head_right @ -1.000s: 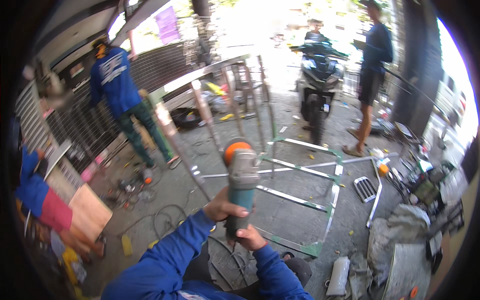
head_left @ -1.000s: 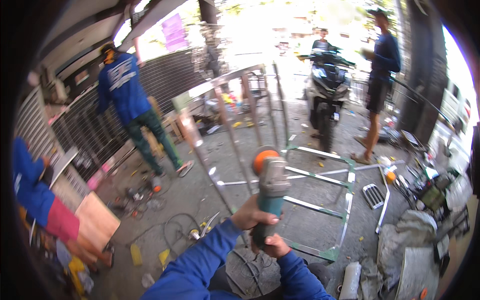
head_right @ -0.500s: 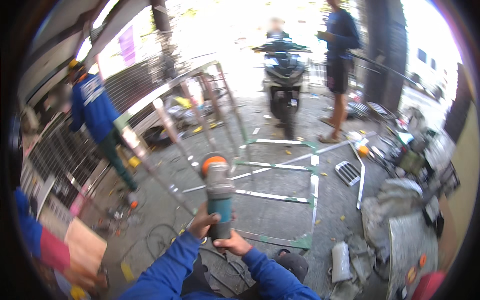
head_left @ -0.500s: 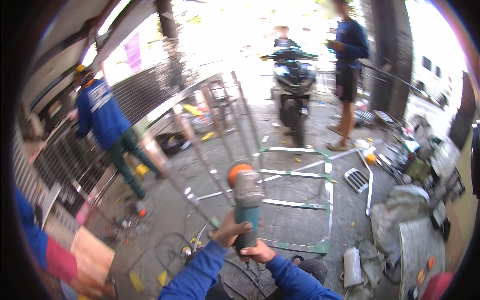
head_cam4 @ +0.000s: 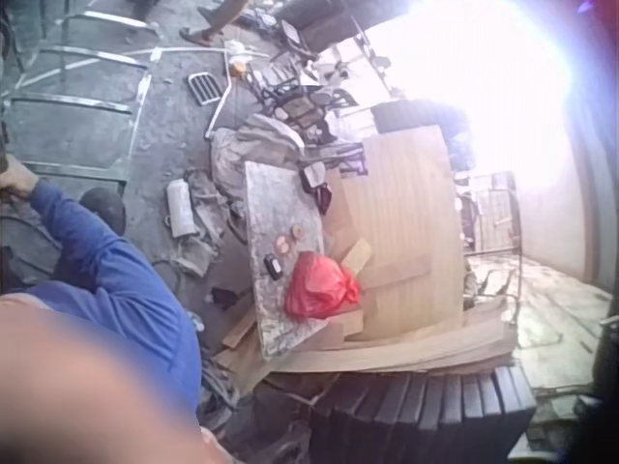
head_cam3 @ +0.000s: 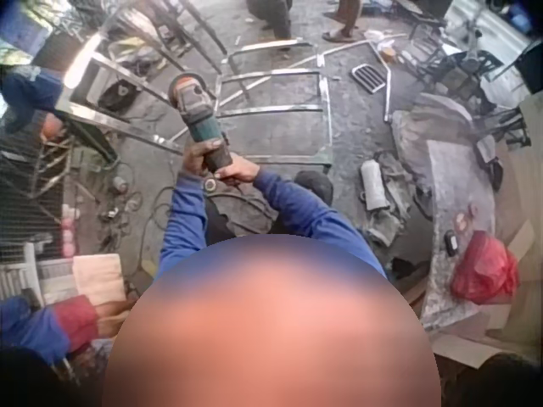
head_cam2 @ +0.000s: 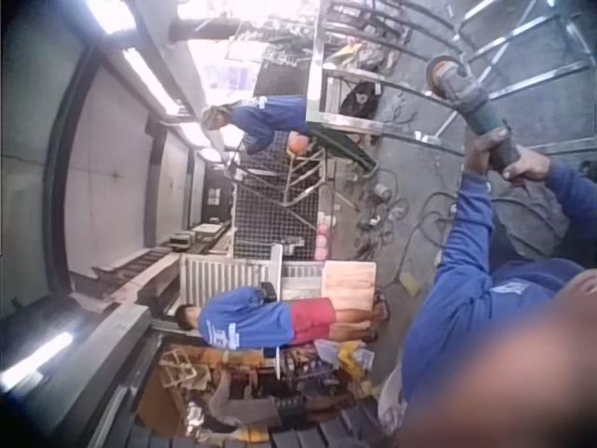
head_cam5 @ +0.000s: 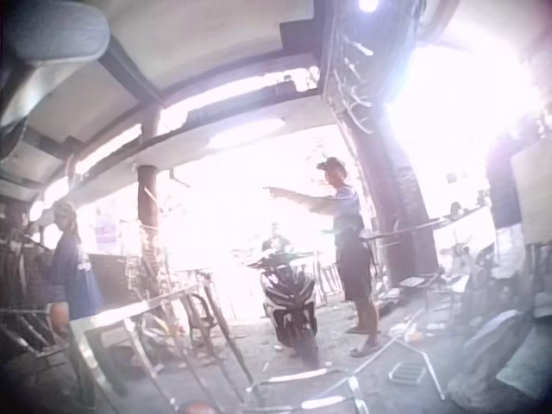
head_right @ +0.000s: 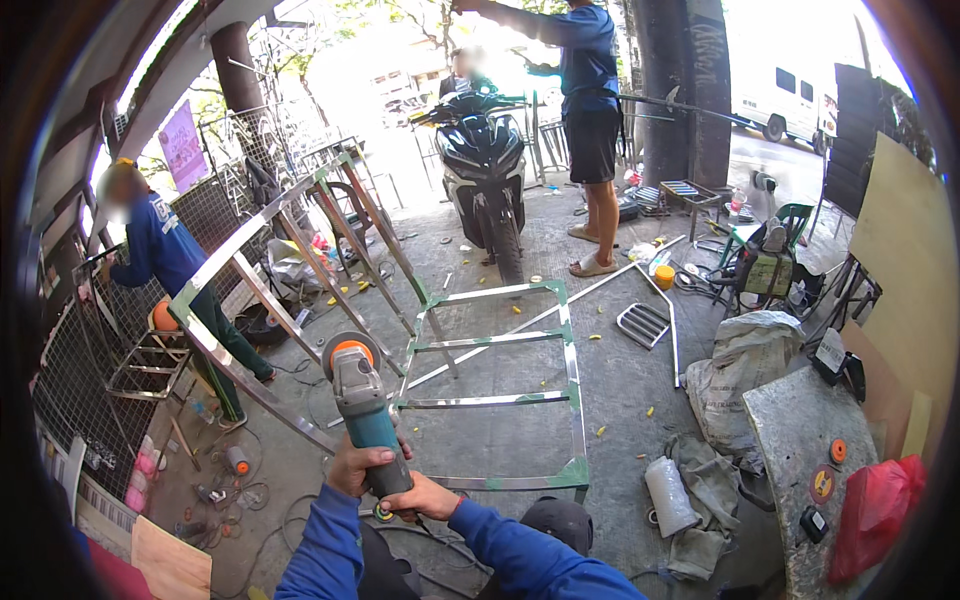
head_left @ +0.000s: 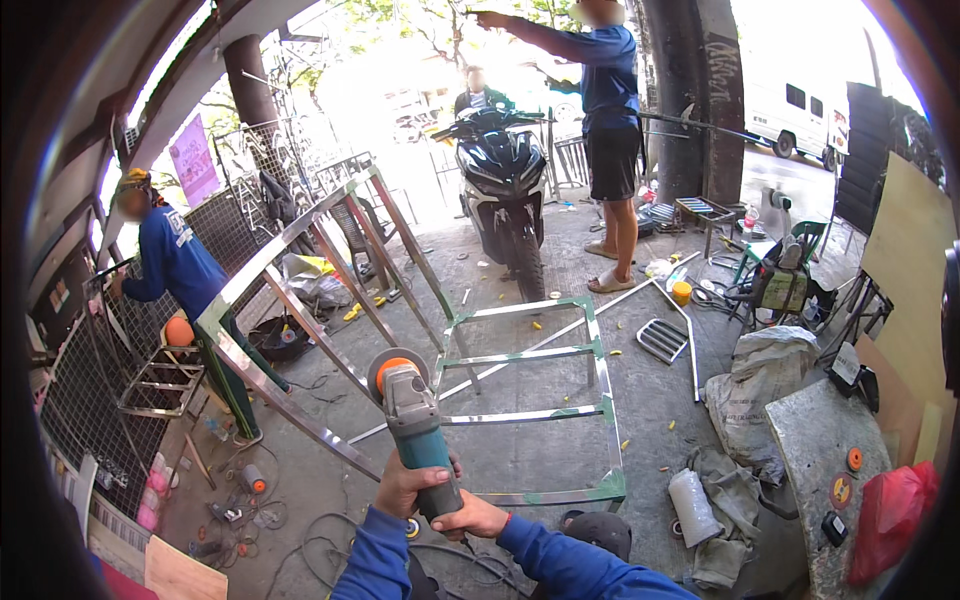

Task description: The person uses an angle grinder to smooth and grind the edges of a metal frame. They hold the frame with one hand and operate the grinder with the other, moving along different sections of the frame.

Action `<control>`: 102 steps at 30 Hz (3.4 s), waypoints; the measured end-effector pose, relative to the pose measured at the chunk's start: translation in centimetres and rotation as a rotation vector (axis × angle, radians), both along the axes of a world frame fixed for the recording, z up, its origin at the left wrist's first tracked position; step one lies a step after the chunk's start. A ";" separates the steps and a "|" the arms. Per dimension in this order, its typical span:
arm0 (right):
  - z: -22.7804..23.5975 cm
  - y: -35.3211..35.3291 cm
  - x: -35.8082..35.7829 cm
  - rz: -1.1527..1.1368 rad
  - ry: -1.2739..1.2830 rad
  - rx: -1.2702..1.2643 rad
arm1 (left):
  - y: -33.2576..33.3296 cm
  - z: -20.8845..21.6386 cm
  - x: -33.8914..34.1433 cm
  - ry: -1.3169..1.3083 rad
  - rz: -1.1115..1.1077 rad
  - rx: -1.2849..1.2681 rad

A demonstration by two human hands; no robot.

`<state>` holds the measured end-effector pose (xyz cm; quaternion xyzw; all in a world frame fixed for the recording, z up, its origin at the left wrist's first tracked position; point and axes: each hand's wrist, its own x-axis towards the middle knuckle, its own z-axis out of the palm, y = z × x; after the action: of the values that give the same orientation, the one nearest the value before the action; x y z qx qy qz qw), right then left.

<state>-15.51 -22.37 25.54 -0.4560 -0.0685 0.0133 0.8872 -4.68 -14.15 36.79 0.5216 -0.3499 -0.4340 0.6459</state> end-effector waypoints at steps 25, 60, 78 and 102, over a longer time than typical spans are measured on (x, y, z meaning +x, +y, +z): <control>-0.8 -0.2 0.5 0.086 0.024 0.173 | 0.0 -0.7 0.5 -0.022 0.031 0.039; -2.5 0.3 1.1 0.248 0.120 0.404 | -1.3 -1.9 0.2 -0.084 0.329 0.182; -1.9 0.9 2.1 0.398 0.021 0.496 | -1.0 -1.1 0.2 -0.021 0.392 0.181; -3.1 -0.1 2.9 0.465 -0.047 0.577 | -2.7 -1.8 1.4 -0.117 0.365 0.248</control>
<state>-12.62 -22.49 22.40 -0.1595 -0.1917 0.1843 0.9507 -3.30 -16.84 34.95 0.6759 -0.2306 -0.3184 0.6234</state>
